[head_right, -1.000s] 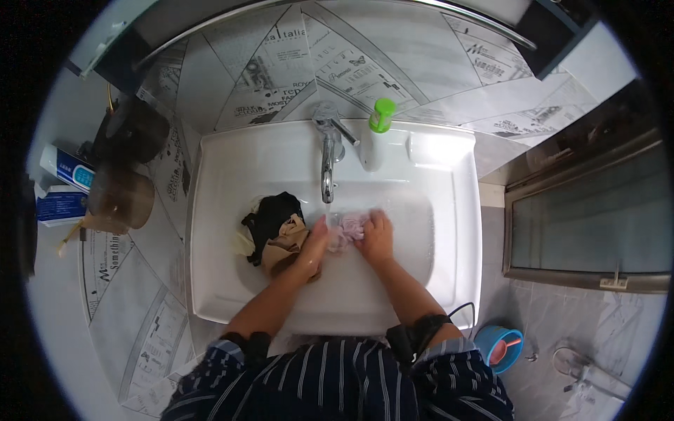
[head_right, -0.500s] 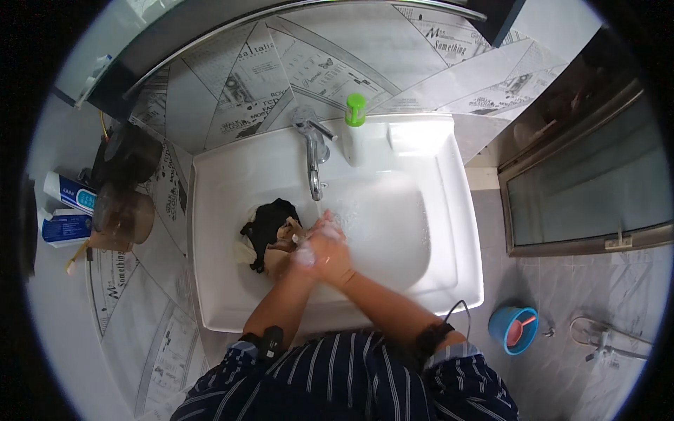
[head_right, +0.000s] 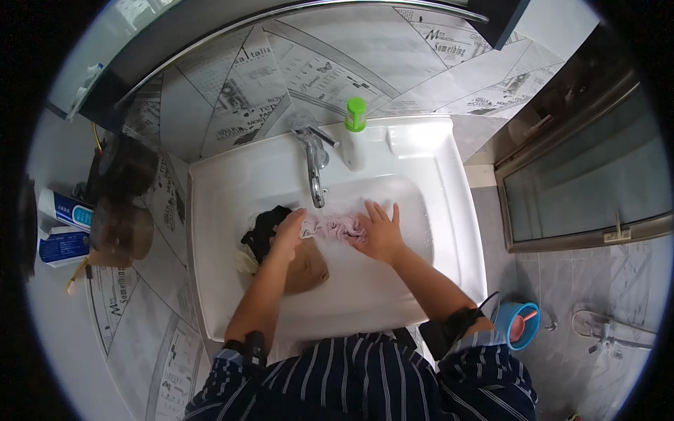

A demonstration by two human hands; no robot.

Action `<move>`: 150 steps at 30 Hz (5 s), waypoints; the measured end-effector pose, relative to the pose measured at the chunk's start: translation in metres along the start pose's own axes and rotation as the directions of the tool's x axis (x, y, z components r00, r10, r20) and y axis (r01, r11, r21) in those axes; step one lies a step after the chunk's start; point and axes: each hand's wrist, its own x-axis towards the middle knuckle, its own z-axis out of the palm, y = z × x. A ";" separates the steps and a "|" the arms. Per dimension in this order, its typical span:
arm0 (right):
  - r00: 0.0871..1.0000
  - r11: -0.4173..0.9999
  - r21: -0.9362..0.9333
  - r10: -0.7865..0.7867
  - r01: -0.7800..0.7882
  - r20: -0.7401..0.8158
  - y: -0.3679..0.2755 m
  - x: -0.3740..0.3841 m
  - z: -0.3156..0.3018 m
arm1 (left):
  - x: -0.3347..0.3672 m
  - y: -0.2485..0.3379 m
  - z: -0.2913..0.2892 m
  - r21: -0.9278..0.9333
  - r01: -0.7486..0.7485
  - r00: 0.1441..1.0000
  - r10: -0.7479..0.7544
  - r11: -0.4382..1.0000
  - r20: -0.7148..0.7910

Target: Wash items of clothing by hand in a bathroom sink.

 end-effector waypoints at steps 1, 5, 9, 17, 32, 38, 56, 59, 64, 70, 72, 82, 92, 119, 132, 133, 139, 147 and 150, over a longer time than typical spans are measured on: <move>0.990 0.990 0.137 0.059 -0.041 -0.127 -0.006 0.009 0.002 | 0.000 -0.010 0.001 -0.003 0.000 1.000 0.000 1.000 -0.007; 0.931 0.801 0.589 0.289 -0.107 -0.223 -0.004 0.044 0.049 | -0.010 -0.040 0.040 0.555 -0.663 0.614 0.789 0.502 0.021; 0.968 0.984 -0.141 -0.141 0.113 -0.208 -0.053 0.011 0.089 | 0.009 -0.089 0.030 0.503 -0.591 0.730 0.684 0.631 -0.001; 0.967 0.926 -0.343 0.078 -0.161 -0.243 -0.012 -0.006 0.071 | -0.002 -0.043 0.017 -0.344 0.380 0.894 -0.245 0.859 0.375; 0.967 0.622 0.744 -0.099 0.243 -0.233 -0.128 -0.011 -0.016 | 0.056 -0.087 0.041 -0.392 0.728 0.305 0.247 0.562 0.920; 0.930 0.844 0.525 0.273 -0.110 -0.245 -0.016 0.033 0.028 | -0.007 -0.049 0.034 -0.393 0.543 0.701 -0.143 0.742 0.698; 0.987 0.989 -0.008 -0.149 0.149 -0.059 -0.015 0.016 0.064 | -0.021 -0.019 -0.015 -0.294 0.437 0.766 -0.180 0.850 0.618; 0.984 0.981 -0.176 0.051 -0.081 -0.168 -0.026 0.006 0.057 | -0.025 -0.026 -0.012 -0.320 0.468 0.781 -0.216 0.824 0.585; 0.962 0.958 0.265 -0.171 0.111 0.213 -0.022 0.001 0.044 | -0.030 -0.018 -0.005 -0.251 0.565 0.750 -0.362 0.786 0.553; 0.999 0.231 0.973 -0.037 0.006 0.002 -0.025 -0.007 -0.005 | -0.036 -0.003 0.029 -0.267 0.699 0.663 -0.460 0.664 0.591; 0.989 0.057 0.996 -0.127 -0.068 0.075 -0.055 -0.009 -0.036 | -0.011 -0.028 0.031 -0.307 0.700 0.622 -0.340 0.644 0.706; 0.878 0.540 0.839 0.434 -0.074 -0.202 -0.054 0.018 -0.023 | -0.061 0.016 0.055 -0.551 0.659 0.584 0.113 0.512 0.804; 0.872 0.324 0.811 0.119 -0.487 0.475 -0.029 0.075 0.015 | -0.003 -0.035 0.016 -0.323 0.628 0.479 -0.026 0.708 0.877; 0.842 0.191 0.830 -0.026 -0.525 0.539 -0.041 0.076 0.004 | -0.040 -0.025 0.061 -0.234 0.358 0.819 -0.184 0.904 0.543; 0.822 0.732 0.401 0.559 -0.552 0.109 -0.016 0.015 -0.027 | -0.064 -0.032 0.133 0.523 -0.547 0.835 0.391 0.654 0.386; 0.798 0.708 0.403 0.593 -0.580 0.107 -0.011 0.011 -0.031 | -0.072 -0.022 0.137 0.561 -0.504 0.863 0.359 0.657 0.355; 0.848 0.688 0.592 0.530 -0.420 -0.014 0.017 -0.002 -0.029 | -0.079 0.000 0.153 0.599 -0.555 0.831 0.416 0.577 0.369; 0.865 0.726 0.664 0.205 0.179 -0.458 0.059 -0.041 -0.112 | -0.046 0.047 0.154 0.218 -0.592 0.739 0.413 0.776 0.532; 0.838 0.894 0.404 0.062 0.195 -0.541 0.086 -0.048 -0.146 | -0.067 0.067 0.142 -0.245 -0.396 0.703 0.464 0.885 0.539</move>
